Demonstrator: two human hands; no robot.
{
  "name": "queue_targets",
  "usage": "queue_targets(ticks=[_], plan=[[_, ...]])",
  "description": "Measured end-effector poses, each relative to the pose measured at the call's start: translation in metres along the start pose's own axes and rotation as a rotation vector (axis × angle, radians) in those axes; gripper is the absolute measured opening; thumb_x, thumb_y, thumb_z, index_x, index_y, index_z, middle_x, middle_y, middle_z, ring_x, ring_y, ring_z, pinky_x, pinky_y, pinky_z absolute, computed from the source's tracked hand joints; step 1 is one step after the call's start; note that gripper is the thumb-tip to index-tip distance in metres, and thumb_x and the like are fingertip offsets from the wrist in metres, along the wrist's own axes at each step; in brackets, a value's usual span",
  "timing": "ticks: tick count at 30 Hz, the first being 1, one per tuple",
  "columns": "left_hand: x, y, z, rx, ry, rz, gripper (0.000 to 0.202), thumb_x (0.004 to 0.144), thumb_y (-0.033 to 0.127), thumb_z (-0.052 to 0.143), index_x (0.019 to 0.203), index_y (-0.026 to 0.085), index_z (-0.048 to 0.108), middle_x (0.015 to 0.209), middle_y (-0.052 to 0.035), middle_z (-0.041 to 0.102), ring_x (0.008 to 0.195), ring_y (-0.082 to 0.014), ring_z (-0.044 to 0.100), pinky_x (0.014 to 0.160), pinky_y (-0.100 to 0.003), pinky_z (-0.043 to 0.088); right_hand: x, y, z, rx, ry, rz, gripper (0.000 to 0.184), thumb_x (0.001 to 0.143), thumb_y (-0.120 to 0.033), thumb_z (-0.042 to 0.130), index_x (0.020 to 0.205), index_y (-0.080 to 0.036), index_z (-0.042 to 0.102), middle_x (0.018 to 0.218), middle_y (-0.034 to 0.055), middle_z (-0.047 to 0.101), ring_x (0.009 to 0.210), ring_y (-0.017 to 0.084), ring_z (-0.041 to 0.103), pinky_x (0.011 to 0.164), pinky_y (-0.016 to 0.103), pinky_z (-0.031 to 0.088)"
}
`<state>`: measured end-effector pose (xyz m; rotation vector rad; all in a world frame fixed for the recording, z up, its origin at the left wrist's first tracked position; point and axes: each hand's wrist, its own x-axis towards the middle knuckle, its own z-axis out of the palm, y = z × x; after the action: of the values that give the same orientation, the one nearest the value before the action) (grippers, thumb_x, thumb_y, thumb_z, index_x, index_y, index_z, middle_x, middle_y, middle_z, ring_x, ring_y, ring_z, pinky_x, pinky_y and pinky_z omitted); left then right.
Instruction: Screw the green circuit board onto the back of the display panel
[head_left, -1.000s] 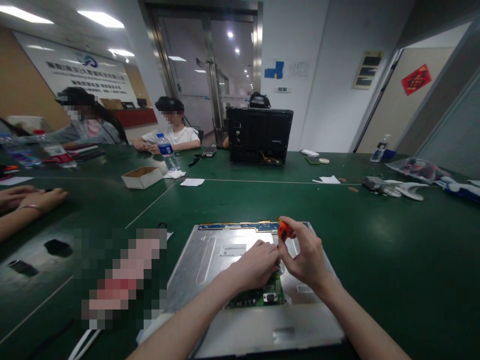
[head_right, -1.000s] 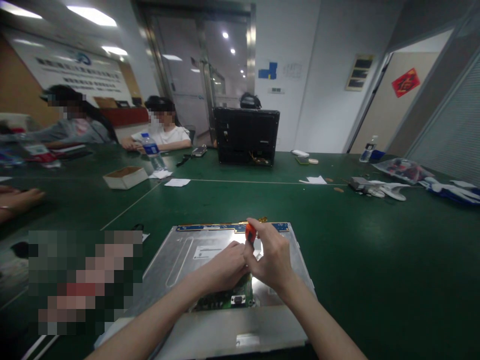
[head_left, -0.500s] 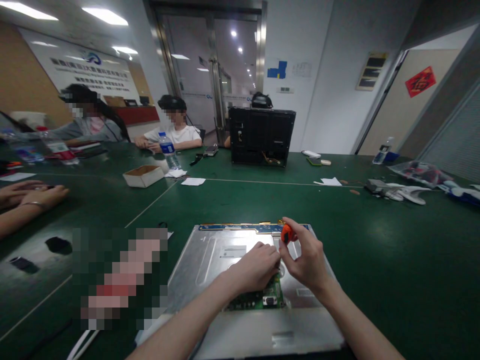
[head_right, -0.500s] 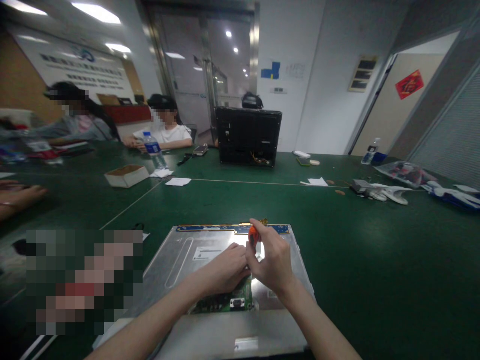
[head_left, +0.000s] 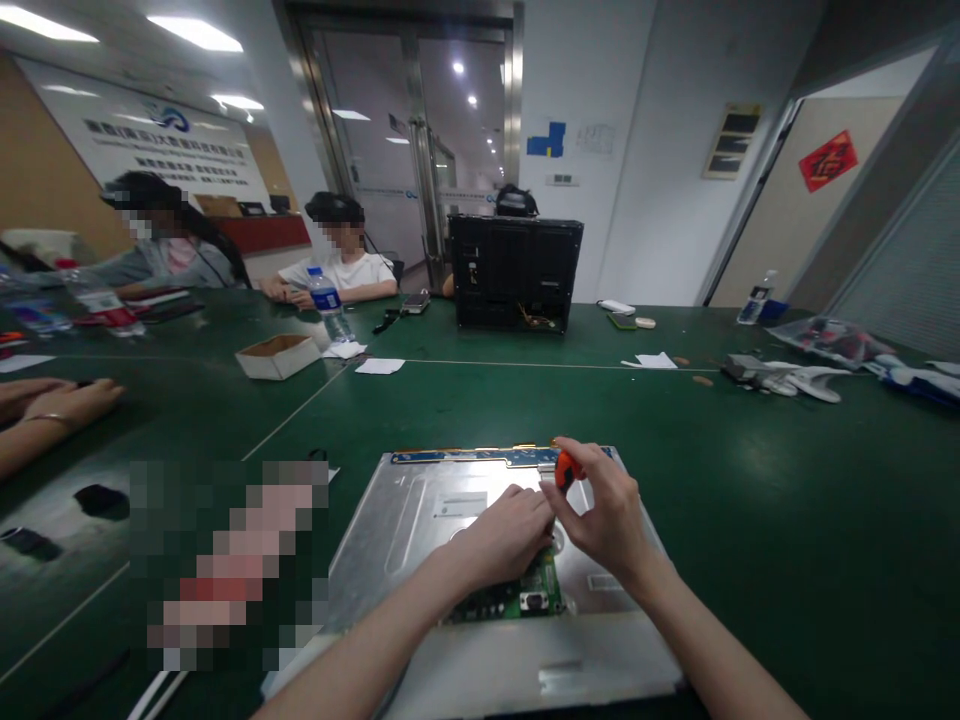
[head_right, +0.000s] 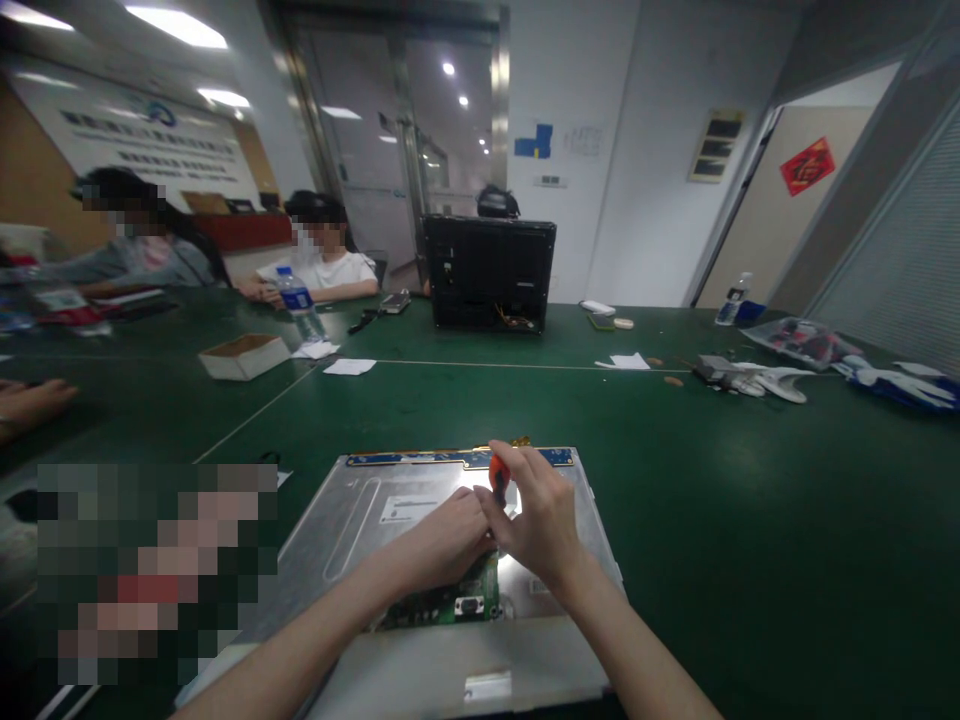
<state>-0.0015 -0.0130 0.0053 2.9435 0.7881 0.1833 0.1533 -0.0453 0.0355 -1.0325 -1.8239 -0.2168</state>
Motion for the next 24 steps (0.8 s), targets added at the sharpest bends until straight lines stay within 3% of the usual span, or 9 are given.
queue_targets(ticks=[7, 15, 20, 24], plan=[[0.0003, -0.0004, -0.0025, -0.037, -0.018, -0.017, 0.003, 0.086, 0.018, 0.054, 0.084, 0.017, 0.055, 0.094, -0.0060, 0.062, 0.088, -0.0215, 0.057, 0.079, -0.035, 0.044, -0.0003, -0.0013, 0.0008, -0.005, -0.027, 0.035, 0.051, 0.083, -0.020, 0.052, 0.133, -0.018, 0.040, 0.083, 0.0045, 0.062, 0.069, 0.017, 0.058, 0.062, 0.029, 0.048], [-0.0004, -0.0017, 0.0010, -0.001, 0.002, 0.007, 0.006, 0.089, 0.017, 0.050, 0.086, 0.017, 0.055, 0.096, -0.0073, 0.062, 0.090, -0.0217, 0.057, 0.078, -0.034, 0.044, 0.0002, -0.0030, -0.0006, 0.001, -0.006, 0.035, 0.039, 0.080, -0.022, 0.057, 0.118, -0.017, 0.048, 0.083, 0.0051, 0.062, 0.068, 0.017, 0.057, 0.063, 0.029, 0.048], [0.0005, -0.0015, 0.0015, 0.009, 0.014, -0.012, 0.005, 0.088, 0.017, 0.050, 0.090, 0.016, 0.055, 0.098, -0.0090, 0.062, 0.093, -0.0233, 0.057, 0.081, -0.036, 0.045, 0.0011, -0.0030, 0.0001, -0.020, -0.050, 0.029, 0.045, 0.085, -0.021, 0.053, 0.129, -0.020, 0.045, 0.085, 0.0046, 0.062, 0.071, 0.017, 0.058, 0.063, 0.028, 0.049], [0.0005, -0.0005, -0.0029, 0.011, -0.022, 0.008, 0.005, 0.088, 0.017, 0.051, 0.086, 0.017, 0.055, 0.098, -0.0085, 0.062, 0.093, -0.0238, 0.056, 0.078, -0.036, 0.045, -0.0006, -0.0044, 0.0005, -0.009, -0.036, 0.026, 0.049, 0.082, -0.018, 0.051, 0.130, -0.016, 0.043, 0.090, 0.0070, 0.064, 0.072, 0.017, 0.059, 0.066, 0.030, 0.050]])
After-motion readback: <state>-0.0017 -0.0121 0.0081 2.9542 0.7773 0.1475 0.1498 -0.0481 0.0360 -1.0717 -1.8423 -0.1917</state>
